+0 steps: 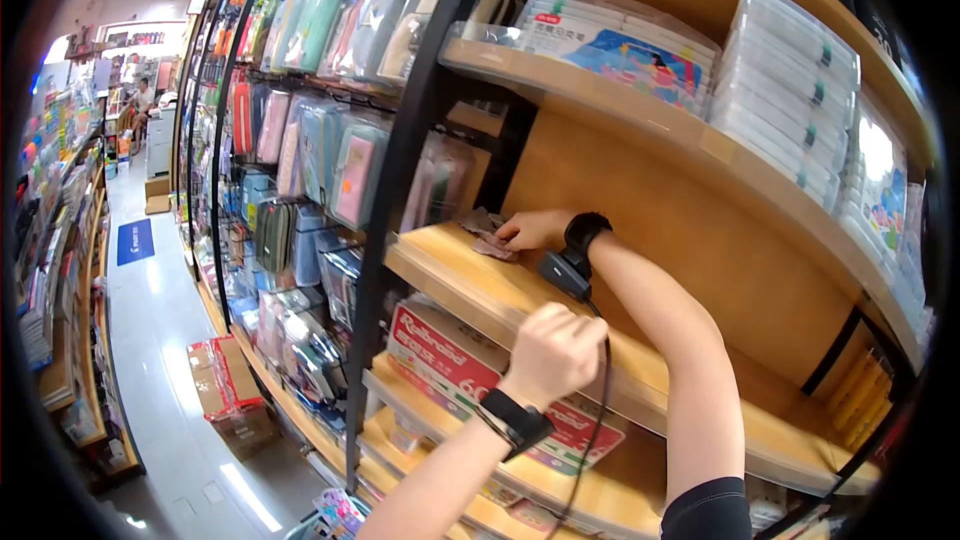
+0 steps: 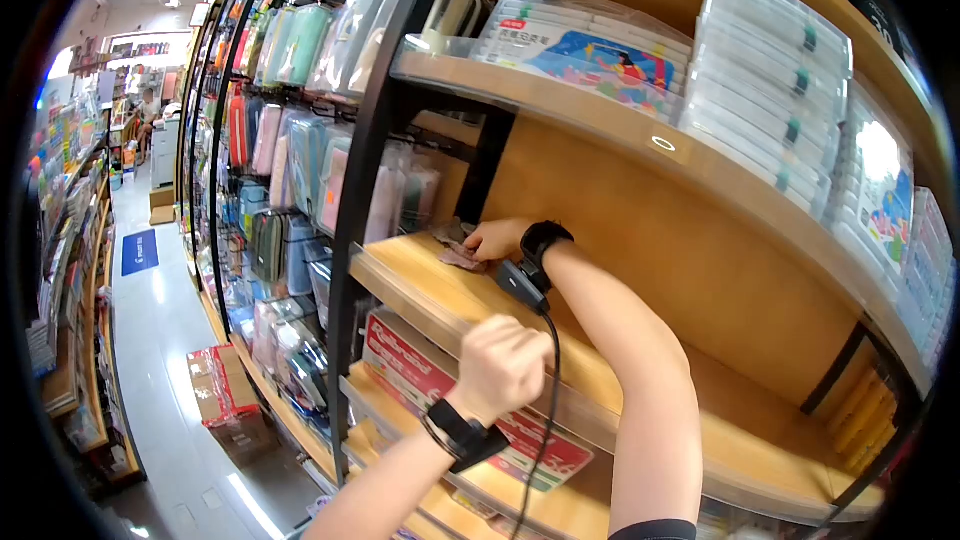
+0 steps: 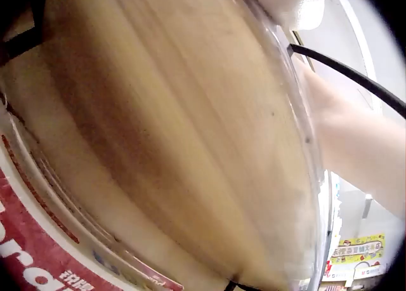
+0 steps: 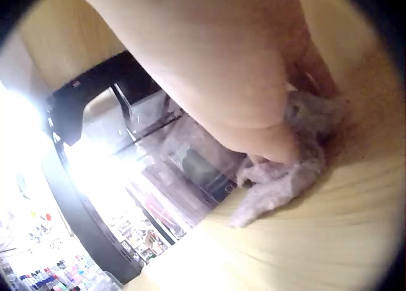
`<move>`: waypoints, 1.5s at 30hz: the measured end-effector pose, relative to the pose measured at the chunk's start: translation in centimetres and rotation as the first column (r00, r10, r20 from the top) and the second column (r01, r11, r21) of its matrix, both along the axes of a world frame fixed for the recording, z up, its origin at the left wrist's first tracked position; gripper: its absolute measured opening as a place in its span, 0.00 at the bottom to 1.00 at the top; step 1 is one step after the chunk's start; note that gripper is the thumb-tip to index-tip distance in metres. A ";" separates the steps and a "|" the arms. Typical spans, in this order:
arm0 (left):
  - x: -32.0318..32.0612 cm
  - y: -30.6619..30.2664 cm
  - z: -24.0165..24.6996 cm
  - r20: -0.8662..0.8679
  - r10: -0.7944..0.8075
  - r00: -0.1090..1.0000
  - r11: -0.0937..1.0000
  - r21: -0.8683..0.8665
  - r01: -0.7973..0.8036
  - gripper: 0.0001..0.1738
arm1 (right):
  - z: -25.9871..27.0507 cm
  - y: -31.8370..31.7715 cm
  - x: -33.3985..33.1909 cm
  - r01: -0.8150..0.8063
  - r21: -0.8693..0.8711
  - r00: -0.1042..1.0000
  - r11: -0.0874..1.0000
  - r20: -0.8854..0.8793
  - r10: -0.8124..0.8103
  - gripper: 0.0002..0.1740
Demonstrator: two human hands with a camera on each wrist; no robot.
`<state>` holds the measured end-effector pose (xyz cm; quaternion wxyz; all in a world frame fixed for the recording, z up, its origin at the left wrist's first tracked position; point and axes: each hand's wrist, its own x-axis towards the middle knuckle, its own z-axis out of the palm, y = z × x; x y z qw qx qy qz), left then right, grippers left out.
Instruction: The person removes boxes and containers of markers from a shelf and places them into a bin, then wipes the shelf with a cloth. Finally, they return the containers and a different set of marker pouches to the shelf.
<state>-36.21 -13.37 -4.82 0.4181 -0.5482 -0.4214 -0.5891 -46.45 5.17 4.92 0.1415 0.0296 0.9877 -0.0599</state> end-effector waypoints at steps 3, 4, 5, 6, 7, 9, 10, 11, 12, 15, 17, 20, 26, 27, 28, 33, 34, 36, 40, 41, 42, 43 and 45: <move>0.3 -0.1 0.1 0.017 0.039 0.999 0.999 0.006 -0.039 0.05 | 1.1 1.6 4.2 0.017 0.102 0.993 0.995 0.118 -0.029 0.16; 0.4 -0.1 0.1 0.024 0.074 0.997 0.997 -0.017 -0.073 0.05 | 1.4 2.3 6.3 0.024 0.138 0.987 0.990 0.153 -0.046 0.17; 0.5 -0.1 0.0 0.027 0.104 0.994 0.994 -0.042 -0.103 0.05 | 1.5 3.2 8.9 0.101 0.123 0.974 0.987 0.190 -0.123 0.18; 0.4 0.0 -0.1 0.020 0.130 0.991 0.991 -0.042 -0.129 0.05 | 1.9 3.6 12.2 0.183 0.109 0.953 0.977 0.226 -0.203 0.19; 0.4 0.1 -0.1 0.013 0.148 0.989 0.988 -0.044 -0.147 0.05 | 2.2 4.0 15.7 0.271 0.096 0.921 0.958 0.263 -0.287 0.19; 0.7 0.1 0.1 0.036 0.142 0.989 0.988 -0.074 -0.139 0.05 | 2.5 5.5 23.0 0.363 0.146 0.898 0.920 0.207 -0.388 0.18; 0.9 -0.1 0.2 0.063 0.134 0.989 0.985 -0.113 -0.127 0.05 | 2.3 6.3 27.0 0.429 0.131 0.881 0.894 0.159 -0.446 0.18; 0.9 0.0 0.1 0.073 0.159 0.985 0.976 -0.162 -0.146 0.06 | 2.2 7.0 31.1 0.496 0.113 0.855 0.861 0.111 -0.507 0.18; 0.9 -0.2 0.1 0.066 0.153 0.986 0.973 -0.185 -0.139 0.08 | 2.2 7.5 35.1 0.536 0.156 0.825 0.830 0.110 -0.554 0.18; 1.0 -0.2 0.3 0.067 0.142 0.988 0.973 -0.193 -0.126 0.10 | 2.8 9.1 45.8 0.654 0.299 0.695 0.695 0.125 -0.708 0.21; 1.5 0.0 0.3 0.094 0.193 0.977 0.966 -0.191 -0.173 0.11 | 2.5 11.6 53.0 0.721 0.415 0.540 0.555 0.166 -0.825 0.25; 0.6 0.4 -0.1 0.084 0.166 0.982 0.967 -0.210 -0.146 0.11 | 2.3 14.2 61.7 0.710 0.529 0.367 0.465 0.285 -0.885 0.25; 0.4 1.0 -0.3 0.074 0.165 0.984 0.973 -0.178 -0.150 0.13 | 1.3 14.1 67.3 0.837 0.474 0.352 0.275 -0.081 -0.932 0.16; 0.4 1.0 -0.3 0.067 0.172 0.983 0.969 -0.189 -0.157 0.13 | 1.2 14.2 67.2 0.822 0.494 0.360 0.285 -0.063 -0.931 0.16; 0.3 0.6 -0.4 0.062 0.188 0.980 0.965 -0.199 -0.172 0.13 | 1.3 14.5 66.7 0.803 0.515 0.375 0.301 -0.044 -0.926 0.17; 1.5 0.2 0.2 0.031 0.231 0.972 0.955 -0.199 -0.221 0.15 | 1.0 14.9 62.3 0.761 0.393 0.527 0.516 0.089 -0.845 0.20; 2.0 0.0 0.6 0.042 0.181 0.983 0.968 -0.186 -0.170 0.18 | 1.2 15.7 61.1 0.698 0.342 0.621 0.629 0.147 -0.770 0.17; 1.8 -0.3 0.9 -0.048 0.193 0.980 0.963 -0.180 -0.198 0.20 | -0.3 18.7 57.8 0.732 0.174 0.649 0.659 0.116 -0.752 0.12; 1.6 -1.3 1.2 -0.077 0.194 0.978 0.959 -0.198 -0.205 0.25 | 1.4 12.6 43.3 0.647 0.151 0.745 0.748 0.085 -0.662 0.11; 1.4 -1.4 1.0 -0.078 0.177 0.981 0.964 -0.190 -0.189 0.26 | 1.5 10.8 39.1 0.599 0.179 0.782 0.781 0.079 -0.618 0.11; 1.1 -1.4 0.8 -0.088 0.185 0.979 0.963 -0.180 -0.199 0.27 | 1.7 8.9 34.7 0.548 0.208 0.817 0.810 0.073 -0.572 0.12; 0.7 -1.2 0.6 -0.098 0.195 0.976 0.963 -0.170 -0.210 0.27 | 2.1 7.6 31.0 0.494 0.237 0.850 0.836 0.069 -0.522 0.12; 0.3 -0.7 0.2 -0.122 0.184 0.975 0.974 -0.111 -0.198 0.28 | 0.7 10.0 23.5 0.305 0.163 0.950 0.938 0.016 -0.312 0.14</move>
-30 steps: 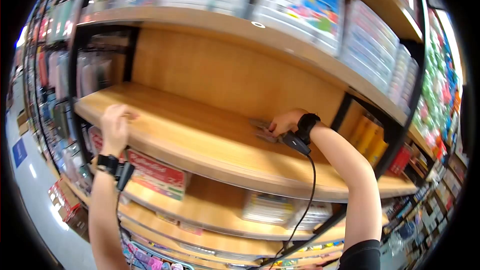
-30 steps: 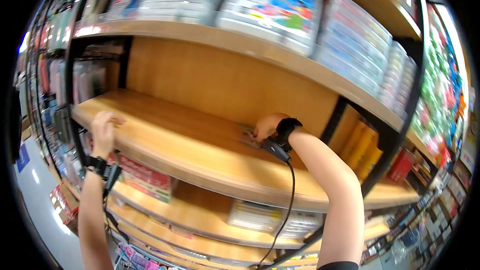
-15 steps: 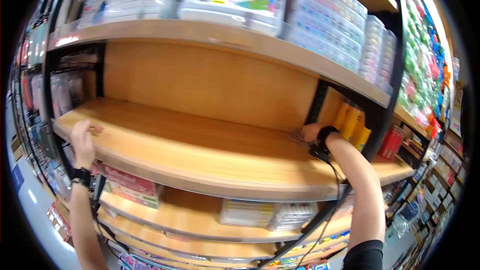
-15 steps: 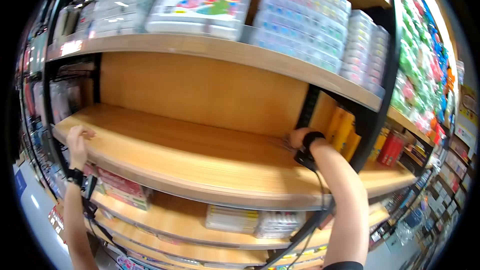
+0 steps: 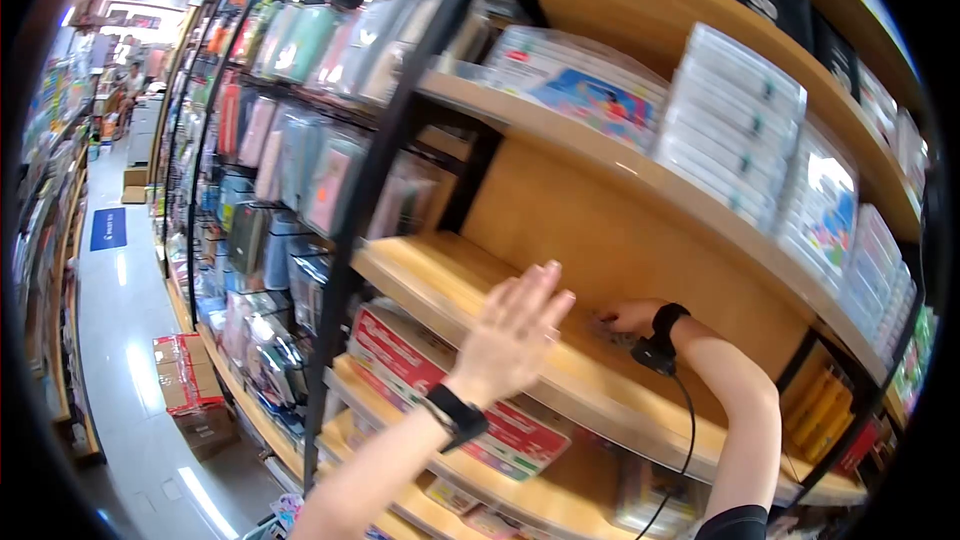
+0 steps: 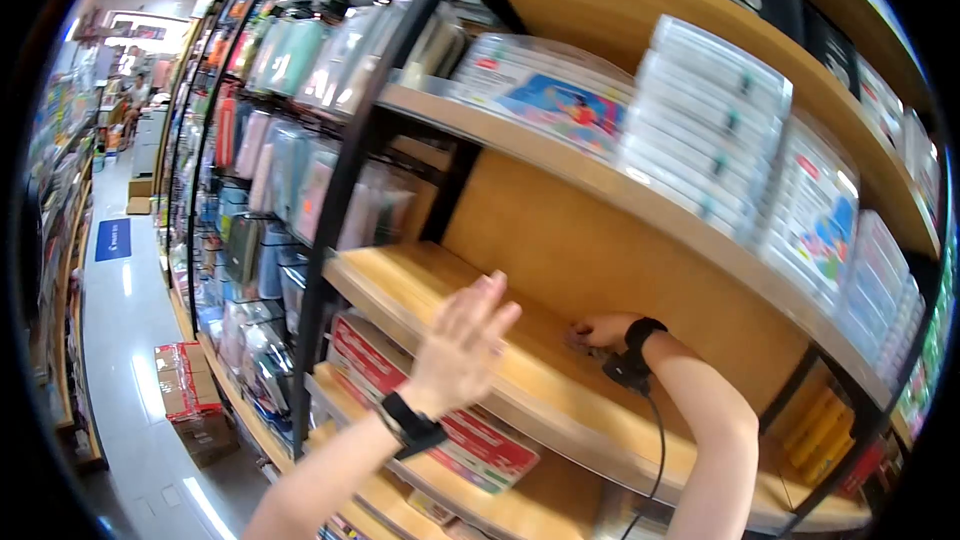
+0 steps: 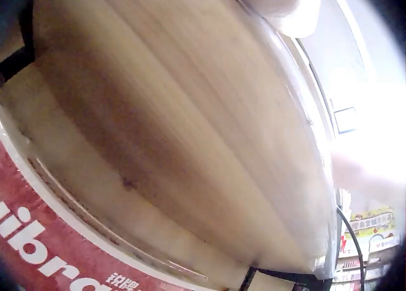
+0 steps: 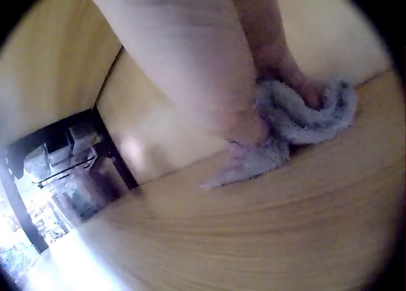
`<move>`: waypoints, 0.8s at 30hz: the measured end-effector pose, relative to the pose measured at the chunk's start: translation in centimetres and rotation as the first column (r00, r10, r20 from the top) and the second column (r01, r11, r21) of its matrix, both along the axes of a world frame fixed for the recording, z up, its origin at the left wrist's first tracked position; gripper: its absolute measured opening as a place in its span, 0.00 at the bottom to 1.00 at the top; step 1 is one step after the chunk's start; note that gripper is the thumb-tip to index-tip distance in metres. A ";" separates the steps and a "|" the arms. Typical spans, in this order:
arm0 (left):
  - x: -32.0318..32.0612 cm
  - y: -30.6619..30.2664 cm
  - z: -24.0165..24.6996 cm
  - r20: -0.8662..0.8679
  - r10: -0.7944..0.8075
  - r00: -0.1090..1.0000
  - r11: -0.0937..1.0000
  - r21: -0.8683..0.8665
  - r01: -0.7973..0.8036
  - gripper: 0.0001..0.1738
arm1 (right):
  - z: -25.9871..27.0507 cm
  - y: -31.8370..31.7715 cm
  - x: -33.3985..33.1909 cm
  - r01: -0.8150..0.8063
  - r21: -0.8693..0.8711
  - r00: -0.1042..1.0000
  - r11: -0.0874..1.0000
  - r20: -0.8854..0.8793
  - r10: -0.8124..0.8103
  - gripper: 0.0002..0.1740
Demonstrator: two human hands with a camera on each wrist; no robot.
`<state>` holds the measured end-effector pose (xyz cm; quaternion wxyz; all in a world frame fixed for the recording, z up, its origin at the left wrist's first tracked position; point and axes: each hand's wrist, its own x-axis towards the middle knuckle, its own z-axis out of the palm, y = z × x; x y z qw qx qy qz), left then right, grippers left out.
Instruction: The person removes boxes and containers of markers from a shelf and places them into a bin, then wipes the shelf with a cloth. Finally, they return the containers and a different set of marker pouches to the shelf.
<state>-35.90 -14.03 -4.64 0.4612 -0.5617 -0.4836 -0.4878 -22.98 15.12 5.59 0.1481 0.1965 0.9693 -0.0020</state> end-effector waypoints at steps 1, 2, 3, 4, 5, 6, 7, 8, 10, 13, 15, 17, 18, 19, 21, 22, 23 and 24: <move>-0.1 -0.3 0.0 0.018 -0.040 0.999 0.999 -0.004 0.040 0.31 | -0.7 0.6 -3.3 -0.111 -0.030 0.993 0.993 -0.038 0.110 0.14; 0.0 -0.7 0.0 0.039 -0.084 0.996 0.996 -0.012 0.085 0.34 | 0.0 -2.8 -6.2 -0.088 0.065 0.995 0.994 -0.043 0.090 0.15; -0.2 -0.5 -0.2 0.026 -0.083 0.996 0.996 -0.015 0.083 0.35 | 1.4 -8.6 -9.1 -0.060 0.157 0.996 0.986 -0.053 0.070 0.15; -0.5 -0.3 -0.4 0.012 -0.083 0.997 0.996 -0.017 0.083 0.37 | 2.0 -11.8 -11.3 -0.030 0.249 0.997 0.968 -0.068 0.049 0.15; -0.6 -0.5 -0.4 0.021 -0.116 0.993 0.991 -0.063 0.117 0.38 | 0.4 -7.1 -15.2 -0.162 0.216 0.982 0.963 -0.062 0.180 0.16; -0.7 -0.3 -0.4 0.028 -0.134 0.991 0.990 -0.038 0.135 0.39 | -1.3 -2.6 -18.9 -0.287 0.179 0.951 0.941 -0.063 0.302 0.17; -0.7 -0.3 -0.5 0.038 -0.152 0.988 0.987 -0.039 0.153 0.40 | -1.0 -5.1 -20.6 -0.248 0.183 0.963 0.951 -0.061 0.263 0.18; -0.8 -0.4 -0.5 0.046 -0.172 0.984 0.984 -0.041 0.174 0.40 | -1.2 -5.4 -22.7 -0.297 0.140 0.952 0.945 -0.037 0.305 0.18; -0.8 -0.4 -0.5 0.043 -0.188 0.981 0.982 -0.003 0.189 0.39 | -1.6 -6.4 -25.0 -0.308 0.090 0.941 0.947 -0.116 0.317 0.20; -0.8 -0.3 -0.5 0.053 -0.230 0.972 0.973 0.025 0.229 0.35 | -2.4 -5.7 -28.2 -0.369 0.086 0.914 0.925 -0.149 0.378 0.23; -0.9 -0.4 -0.4 0.050 -0.215 0.975 0.977 0.008 0.215 0.33 | -2.3 -6.4 -28.7 -0.322 0.071 0.933 0.944 -0.143 0.329 0.24; -1.0 -0.5 -0.4 0.050 -0.218 0.975 0.976 -0.015 0.219 0.31 | -2.3 -6.9 -29.1 -0.303 0.103 0.939 0.947 -0.135 0.316 0.25; -1.0 -0.6 -0.4 0.048 -0.213 0.976 0.977 -0.022 0.214 0.31 | -2.4 -6.6 -29.2 -0.302 0.144 0.937 0.942 -0.136 0.321 0.27; -1.1 -0.7 -0.3 0.041 -0.209 0.977 0.977 -0.027 0.210 0.31 | -2.2 -7.0 -28.9 -0.297 0.189 0.935 0.936 -0.139 0.325 0.28; -1.0 -0.8 -0.1 0.036 -0.222 0.974 0.975 -0.017 0.222 0.33 | -1.8 -8.1 -28.1 -0.296 0.237 0.933 0.925 -0.138 0.334 0.28; -1.0 -0.8 -0.2 0.038 -0.237 0.971 0.971 -0.009 0.238 0.34 | -1.6 -8.8 -27.5 -0.295 0.258 0.931 0.920 -0.138 0.337 0.27; -1.0 -0.7 -0.3 0.025 -0.216 0.976 0.976 -0.026 0.217 0.38 | -1.4 -9.0 -27.0 -0.298 0.216 0.937 0.930 -0.117 0.328 0.28; -1.0 -0.5 -0.4 0.013 -0.193 0.981 0.980 -0.040 0.194 0.41 | -1.0 -9.0 -26.3 -0.293 0.170 0.946 0.941 -0.090 0.311 0.29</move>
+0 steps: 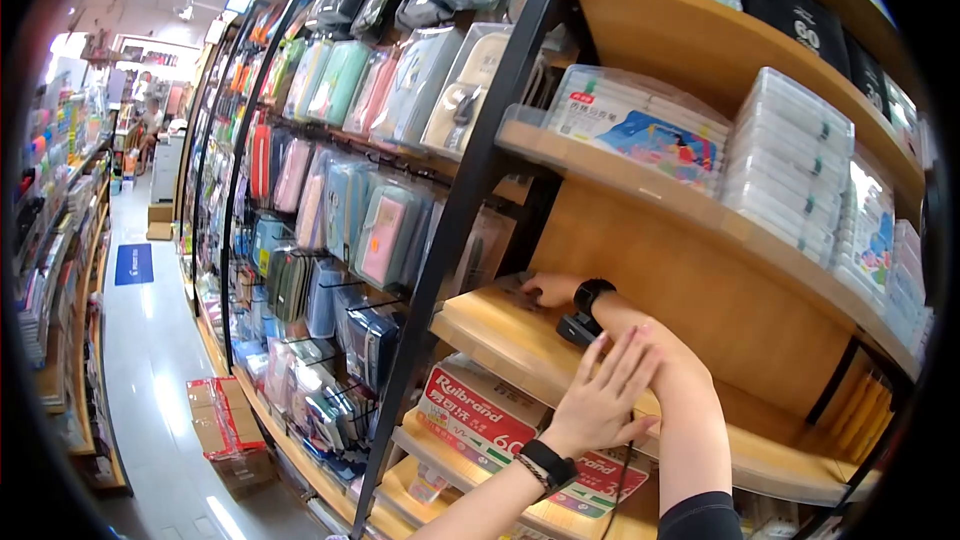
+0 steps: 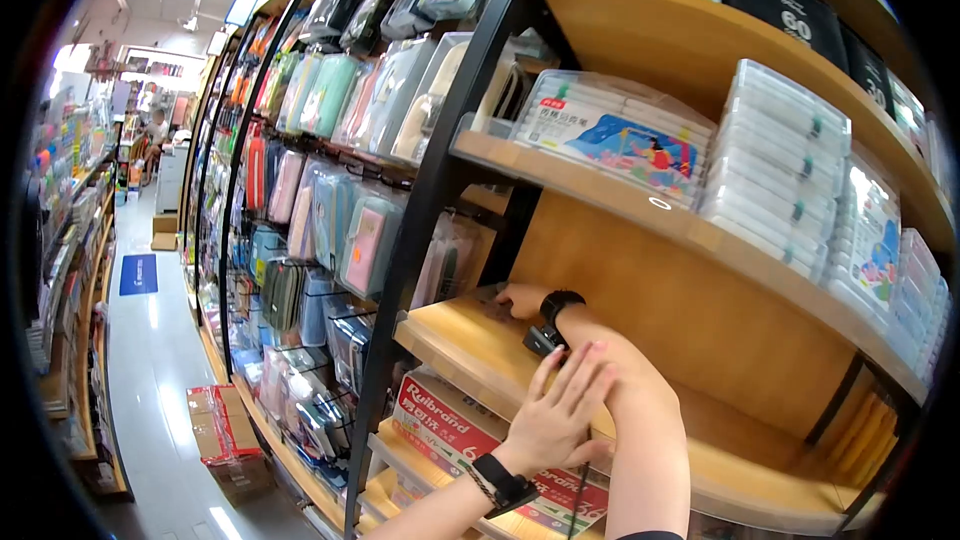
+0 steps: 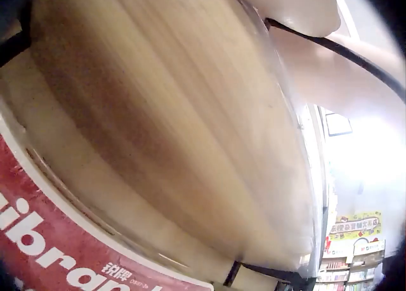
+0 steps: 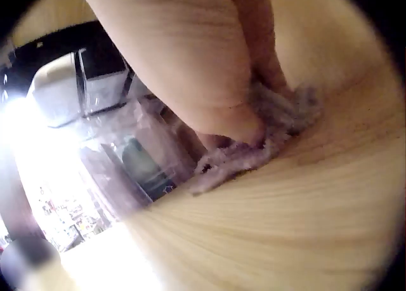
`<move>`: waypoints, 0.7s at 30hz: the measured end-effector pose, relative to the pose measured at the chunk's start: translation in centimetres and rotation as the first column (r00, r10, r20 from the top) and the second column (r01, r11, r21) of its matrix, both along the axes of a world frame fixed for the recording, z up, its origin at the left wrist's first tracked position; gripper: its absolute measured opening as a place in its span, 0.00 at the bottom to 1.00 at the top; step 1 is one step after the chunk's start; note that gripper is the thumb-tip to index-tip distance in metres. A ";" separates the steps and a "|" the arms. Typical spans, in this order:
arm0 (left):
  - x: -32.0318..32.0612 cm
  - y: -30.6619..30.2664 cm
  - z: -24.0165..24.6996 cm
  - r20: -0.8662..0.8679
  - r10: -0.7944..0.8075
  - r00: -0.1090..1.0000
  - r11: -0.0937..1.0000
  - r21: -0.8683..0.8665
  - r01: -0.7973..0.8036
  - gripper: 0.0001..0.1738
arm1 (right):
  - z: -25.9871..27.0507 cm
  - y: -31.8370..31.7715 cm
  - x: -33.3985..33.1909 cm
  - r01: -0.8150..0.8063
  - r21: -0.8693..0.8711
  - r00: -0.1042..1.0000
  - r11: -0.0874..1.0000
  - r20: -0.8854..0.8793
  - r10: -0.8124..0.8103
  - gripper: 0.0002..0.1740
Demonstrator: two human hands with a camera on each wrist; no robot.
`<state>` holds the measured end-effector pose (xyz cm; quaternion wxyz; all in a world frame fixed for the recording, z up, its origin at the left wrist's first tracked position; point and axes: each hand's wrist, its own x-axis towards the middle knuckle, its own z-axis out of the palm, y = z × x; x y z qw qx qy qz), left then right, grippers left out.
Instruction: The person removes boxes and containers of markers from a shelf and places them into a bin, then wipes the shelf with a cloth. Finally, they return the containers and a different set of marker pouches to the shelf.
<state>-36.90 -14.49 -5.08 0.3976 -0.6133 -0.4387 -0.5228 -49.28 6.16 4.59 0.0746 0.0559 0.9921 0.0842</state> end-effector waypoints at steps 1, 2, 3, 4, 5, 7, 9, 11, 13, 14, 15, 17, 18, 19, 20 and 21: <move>0.0 0.2 -0.1 -0.002 0.042 0.999 0.999 0.002 -0.042 0.42 | 0.3 0.3 0.9 0.018 -0.037 0.999 0.999 0.043 -0.017 0.30; 0.1 0.3 -0.2 -0.002 0.078 0.997 0.997 0.002 -0.078 0.43 | 0.3 0.8 2.1 0.043 -0.075 0.995 0.996 0.088 -0.036 0.31; 0.1 0.3 -0.1 -0.006 0.089 0.996 0.996 0.021 -0.089 0.43 | 0.1 1.9 3.9 -0.010 -0.113 0.999 0.993 0.036 0.015 0.30; 0.1 0.3 0.0 -0.013 0.090 0.996 0.995 0.030 -0.090 0.42 | 0.7 0.9 6.7 -0.036 -0.003 0.999 0.999 -0.017 0.036 0.24; 0.1 0.4 0.1 -0.002 0.119 0.993 0.993 0.020 -0.119 0.42 | 1.4 -0.3 9.8 -0.039 0.003 0.997 0.999 -0.073 0.039 0.20; 0.2 0.6 0.1 0.006 0.156 0.988 0.988 0.017 -0.156 0.43 | 1.3 0.8 14.5 -0.047 0.011 0.998 0.999 -0.031 0.048 0.13; 0.4 0.1 0.4 0.003 0.175 0.985 0.984 0.015 -0.175 0.40 | 0.8 1.2 20.5 0.073 -0.013 0.990 0.997 0.124 -0.070 0.10; 1.0 0.3 0.7 -0.003 0.236 0.972 0.972 -0.014 -0.236 0.35 | 2.6 -2.6 28.2 0.225 -0.021 0.961 0.974 0.170 -0.218 0.12; 1.9 -0.2 1.2 -0.007 0.309 0.951 0.950 -0.039 -0.309 0.33 | 2.6 -3.5 36.0 0.279 -0.050 0.960 0.959 0.019 -0.278 0.11; 2.2 -0.1 1.5 -0.004 0.274 0.962 0.962 -0.013 -0.274 0.32 | 2.1 -3.4 40.4 0.294 -0.080 0.946 0.952 -0.120 -0.302 0.10; 2.2 0.0 1.5 -0.028 0.266 0.964 0.964 0.006 -0.266 0.31 | 3.0 -6.2 45.0 0.305 0.028 0.937 0.952 -0.187 -0.295 0.10; 2.6 0.1 1.3 -0.022 0.293 0.956 0.955 -0.031 -0.294 0.32 | 3.6 -10.4 52.6 0.245 0.248 0.929 0.937 -0.337 -0.154 0.10; 2.6 0.1 1.1 -0.038 0.320 0.947 0.946 -0.049 -0.321 0.32 | 2.9 -11.9 56.3 0.262 0.417 0.866 0.870 -0.500 -0.022 0.09; 2.9 0.0 1.1 -0.069 0.364 0.929 0.928 -0.065 -0.368 0.32 | 3.3 -13.6 59.9 0.266 0.500 0.832 0.824 -0.551 0.066 0.08; 2.6 0.1 0.8 -0.109 0.453 0.885 0.883 -0.086 -0.462 0.32 | 3.7 -13.8 63.4 0.237 0.562 0.786 0.793 -0.591 0.183 0.07; 3.4 -0.2 0.9 -0.121 0.446 0.887 0.883 -0.101 -0.458 0.32 | 4.7 -15.6 66.3 0.387 0.584 0.759 0.713 -0.641 0.114 0.13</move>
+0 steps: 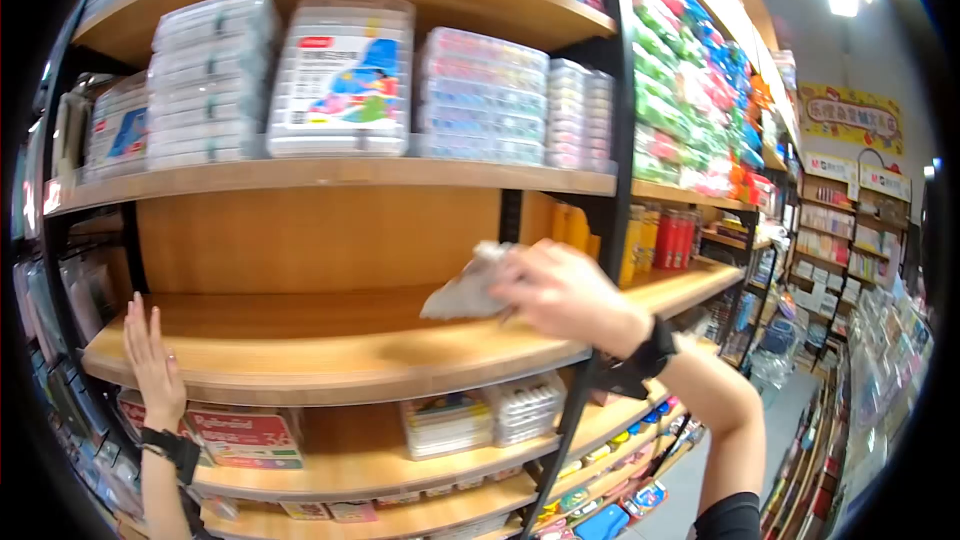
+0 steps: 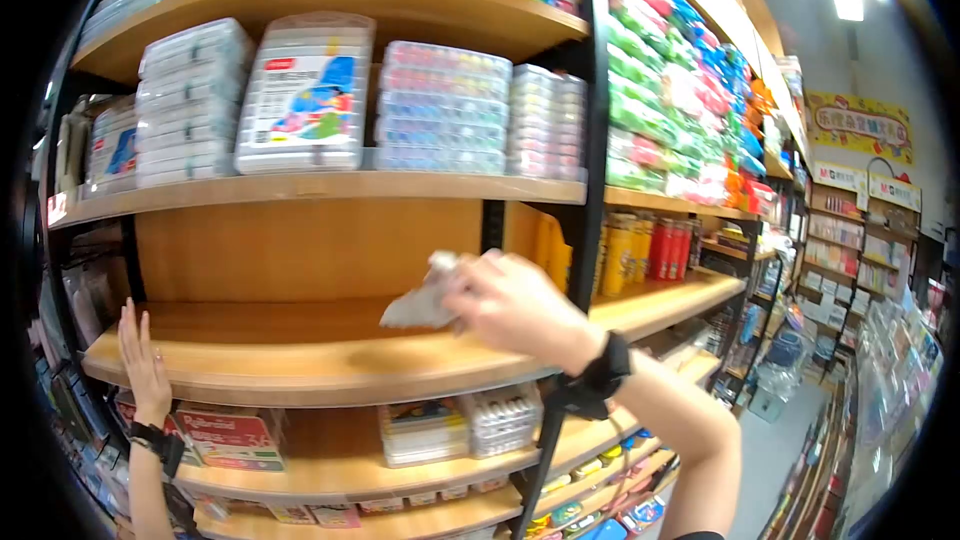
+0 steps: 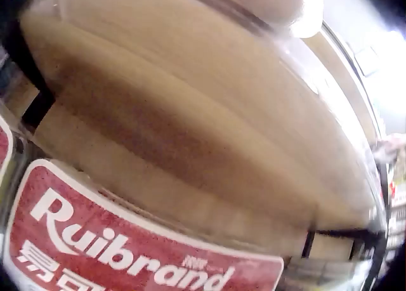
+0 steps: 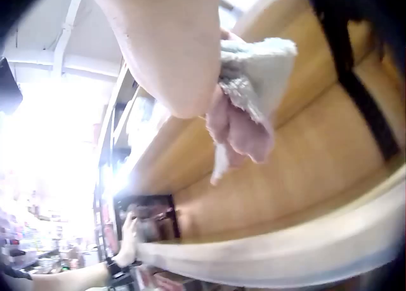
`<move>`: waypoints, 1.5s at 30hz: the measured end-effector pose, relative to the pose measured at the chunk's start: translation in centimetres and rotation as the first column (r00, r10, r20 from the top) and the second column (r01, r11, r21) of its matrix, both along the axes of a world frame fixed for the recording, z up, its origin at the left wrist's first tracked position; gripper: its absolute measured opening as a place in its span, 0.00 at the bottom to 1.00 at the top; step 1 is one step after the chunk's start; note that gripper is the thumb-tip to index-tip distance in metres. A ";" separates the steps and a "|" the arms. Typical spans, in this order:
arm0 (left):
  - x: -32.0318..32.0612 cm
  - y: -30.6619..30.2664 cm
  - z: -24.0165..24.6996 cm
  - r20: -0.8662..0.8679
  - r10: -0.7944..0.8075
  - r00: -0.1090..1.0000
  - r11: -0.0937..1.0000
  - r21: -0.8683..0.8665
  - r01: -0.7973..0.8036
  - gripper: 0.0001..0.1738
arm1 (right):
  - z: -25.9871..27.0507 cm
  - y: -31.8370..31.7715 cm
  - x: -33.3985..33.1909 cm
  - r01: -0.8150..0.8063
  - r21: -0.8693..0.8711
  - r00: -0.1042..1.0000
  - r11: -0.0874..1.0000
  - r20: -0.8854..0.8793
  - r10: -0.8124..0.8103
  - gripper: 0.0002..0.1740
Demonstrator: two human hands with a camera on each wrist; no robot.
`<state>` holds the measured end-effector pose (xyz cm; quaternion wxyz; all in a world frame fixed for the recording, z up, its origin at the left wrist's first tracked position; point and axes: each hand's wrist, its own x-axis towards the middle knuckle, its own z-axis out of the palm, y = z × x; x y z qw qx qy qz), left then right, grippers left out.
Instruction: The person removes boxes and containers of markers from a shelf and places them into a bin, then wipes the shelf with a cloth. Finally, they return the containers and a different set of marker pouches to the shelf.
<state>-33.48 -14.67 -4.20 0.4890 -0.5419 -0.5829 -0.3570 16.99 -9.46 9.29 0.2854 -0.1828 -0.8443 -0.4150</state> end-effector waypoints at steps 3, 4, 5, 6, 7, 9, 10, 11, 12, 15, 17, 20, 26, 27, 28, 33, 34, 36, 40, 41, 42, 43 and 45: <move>4.5 -0.3 0.5 -0.089 -0.086 0.992 0.996 -0.034 0.083 0.31 | 2.8 -0.1 8.7 0.215 0.253 0.975 0.943 -0.107 -0.194 0.14; 7.2 -0.4 1.1 -0.132 -0.165 0.977 0.986 -0.029 0.163 0.31 | 3.3 -0.3 10.2 0.307 0.288 0.951 0.907 -0.139 -0.278 0.14; 10.1 -0.6 1.7 -0.171 -0.239 0.956 0.971 -0.026 0.238 0.32 | 3.6 0.4 11.7 0.313 0.325 0.950 0.892 -0.096 -0.298 0.13; 13.5 -0.6 2.4 -0.200 -0.329 0.923 0.944 -0.033 0.330 0.32 | 3.4 1.6 12.4 0.319 0.343 0.946 0.884 -0.058 -0.318 0.12; 16.5 -0.1 2.6 -0.207 -0.373 0.904 0.928 -0.066 0.367 0.32 | 3.0 2.8 12.4 0.317 0.361 0.943 0.877 -0.022 -0.332 0.12; 22.1 1.3 2.9 -0.237 -0.432 0.870 0.901 -0.156 0.405 0.26 | 2.1 5.1 12.1 0.300 0.524 0.937 0.797 -0.002 -0.351 0.11; 24.6 2.1 2.7 -0.254 -0.431 0.866 0.902 -0.160 0.402 0.23 | 1.9 6.2 12.3 0.331 0.539 0.930 0.775 -0.045 -0.366 0.13; 26.7 2.8 2.5 -0.240 -0.437 0.867 0.899 -0.155 0.410 0.21 | 1.4 6.4 12.4 0.355 0.512 0.925 0.783 -0.070 -0.373 0.13; 28.4 3.5 2.6 -0.183 -0.457 0.870 0.889 -0.136 0.438 0.22 | 1.1 6.3 12.6 0.380 0.492 0.918 0.784 -0.098 -0.384 0.13; 30.9 6.4 2.4 -0.052 -0.372 0.927 0.926 -0.089 0.367 0.23 | -2.2 5.7 13.6 0.410 0.388 0.907 0.826 -0.073 -0.415 0.15; 31.1 7.9 1.8 -0.038 -0.237 0.971 0.970 -0.073 0.233 0.25 | -5.5 4.7 14.5 0.343 0.333 0.926 0.878 0.039 -0.376 0.15; 31.2 8.1 1.6 0.007 -0.237 0.971 0.967 -0.094 0.237 0.25 | -9.3 4.4 15.4 0.233 0.148 0.935 0.961 0.238 -0.263 0.17; 31.3 8.1 1.5 -0.015 -0.212 0.977 0.969 -0.130 0.208 0.23 | -2.8 7.5 16.8 0.065 0.361 0.988 0.930 -0.154 -0.009 0.18; 31.5 8.1 1.5 -0.015 -0.208 0.978 0.972 -0.113 0.205 0.23 | -0.9 7.6 16.6 0.091 0.413 0.967 0.906 -0.252 0.018 0.21; 31.6 8.0 1.4 -0.015 -0.204 0.979 0.975 -0.094 0.201 0.22 | 0.4 7.8 16.4 0.070 0.420 0.951 0.905 -0.303 0.067 0.21; 32.2 7.7 1.6 -0.013 -0.205 0.979 0.977 -0.055 0.204 0.21 | -3.4 8.5 16.9 0.057 0.344 0.930 0.937 -0.359 0.075 0.22; 32.2 7.6 1.6 -0.013 -0.207 0.978 0.977 -0.061 0.206 0.21 | -5.6 7.9 17.5 0.025 0.254 0.940 0.967 -0.334 0.064 0.22; 32.1 7.6 1.7 -0.023 -0.216 0.976 0.975 -0.063 0.214 0.21 | -9.8 7.0 18.9 -0.026 0.103 0.973 0.994 -0.228 0.049 0.23; 32.0 7.8 1.6 -0.031 -0.241 0.970 0.970 -0.051 0.239 0.20 | -12.2 6.0 20.3 -0.038 0.026 0.995 0.999 -0.088 0.040 0.24; 32.0 7.7 1.6 -0.030 -0.244 0.969 0.969 -0.050 0.242 0.20 | -10.5 6.6 20.2 -0.073 0.058 0.990 0.996 -0.116 0.079 0.24; 31.9 7.8 1.6 -0.032 -0.242 0.970 0.969 -0.050 0.241 0.20 | -8.5 7.9 20.0 -0.105 0.040 0.976 0.994 -0.187 0.111 0.26; 31.8 8.1 1.6 -0.036 -0.237 0.971 0.971 -0.050 0.235 0.20 | -5.6 8.0 18.8 -0.109 0.171 0.949 0.979 -0.276 0.154 0.26; 31.5 8.1 1.4 -0.033 -0.223 0.974 0.973 -0.062 0.221 0.20 | -0.5 8.9 17.5 -0.079 0.298 0.894 0.951 -0.401 0.199 0.24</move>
